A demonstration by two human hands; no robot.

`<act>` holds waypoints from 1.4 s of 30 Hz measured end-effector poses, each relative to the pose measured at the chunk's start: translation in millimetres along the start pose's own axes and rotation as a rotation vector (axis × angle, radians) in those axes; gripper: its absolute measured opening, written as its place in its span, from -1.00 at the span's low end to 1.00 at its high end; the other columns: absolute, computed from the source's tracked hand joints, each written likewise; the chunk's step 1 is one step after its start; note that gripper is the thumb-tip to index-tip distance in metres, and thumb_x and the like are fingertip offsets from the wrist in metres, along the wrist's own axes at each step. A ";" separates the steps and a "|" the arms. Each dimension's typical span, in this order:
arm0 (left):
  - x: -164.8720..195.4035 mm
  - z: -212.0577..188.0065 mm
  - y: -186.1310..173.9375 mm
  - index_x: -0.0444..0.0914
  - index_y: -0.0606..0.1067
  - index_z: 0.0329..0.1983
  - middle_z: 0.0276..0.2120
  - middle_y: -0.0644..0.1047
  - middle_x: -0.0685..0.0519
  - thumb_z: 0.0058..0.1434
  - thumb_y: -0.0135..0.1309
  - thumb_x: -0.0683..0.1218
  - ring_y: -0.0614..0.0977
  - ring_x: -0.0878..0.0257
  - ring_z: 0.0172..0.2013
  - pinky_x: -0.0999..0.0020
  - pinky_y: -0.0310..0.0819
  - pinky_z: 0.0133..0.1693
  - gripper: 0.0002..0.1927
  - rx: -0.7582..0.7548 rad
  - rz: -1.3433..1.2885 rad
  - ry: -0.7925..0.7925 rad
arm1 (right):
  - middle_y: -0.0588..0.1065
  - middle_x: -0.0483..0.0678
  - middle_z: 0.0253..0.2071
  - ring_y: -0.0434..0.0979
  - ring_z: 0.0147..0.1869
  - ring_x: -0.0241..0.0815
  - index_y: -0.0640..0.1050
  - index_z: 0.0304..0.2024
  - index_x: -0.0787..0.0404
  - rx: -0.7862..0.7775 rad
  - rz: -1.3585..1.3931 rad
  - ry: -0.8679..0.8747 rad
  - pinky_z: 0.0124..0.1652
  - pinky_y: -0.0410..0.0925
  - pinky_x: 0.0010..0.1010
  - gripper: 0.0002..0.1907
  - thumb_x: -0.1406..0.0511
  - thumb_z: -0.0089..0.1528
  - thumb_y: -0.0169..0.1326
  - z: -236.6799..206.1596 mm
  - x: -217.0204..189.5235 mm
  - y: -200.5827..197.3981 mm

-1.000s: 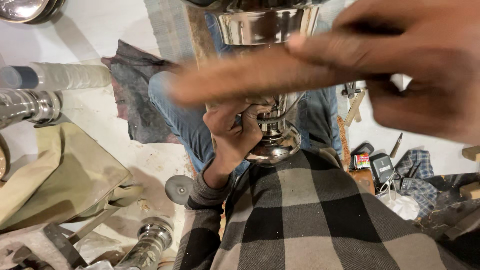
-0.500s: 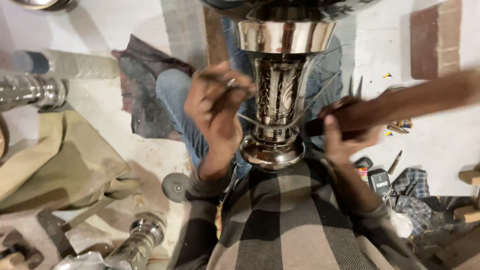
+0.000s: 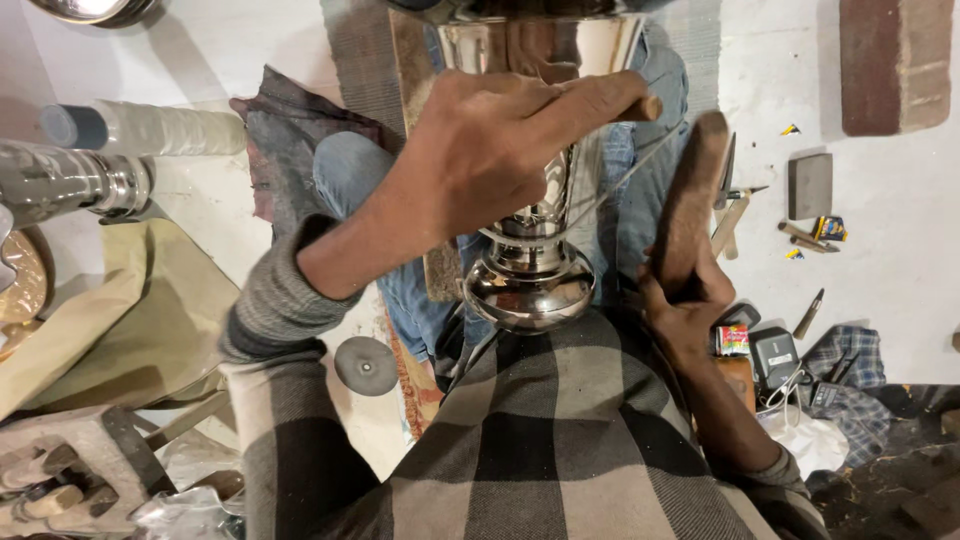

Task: The person is hammering a metal object with a wooden mallet. They hold the object steady with one hand while striking it repeatedly with the mallet in the other hand.

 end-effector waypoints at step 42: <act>15.4 69.0 -15.2 0.11 0.60 0.11 -0.51 0.63 0.07 0.15 0.11 -0.36 0.68 0.13 -0.49 0.21 0.54 -0.47 -0.43 -0.563 -0.112 0.302 | 0.41 0.09 -0.30 0.45 -0.28 -0.09 0.45 -0.23 0.41 0.043 -0.411 -0.288 -0.23 0.41 -0.28 -0.81 0.58 0.17 0.19 1.0 39.6 29.6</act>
Point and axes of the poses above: each hand's wrist, its own z-axis towards the middle knuckle, its own y-axis out of the palm, x = y × z, the point moved 3 cm from there along z, towards the middle knuckle
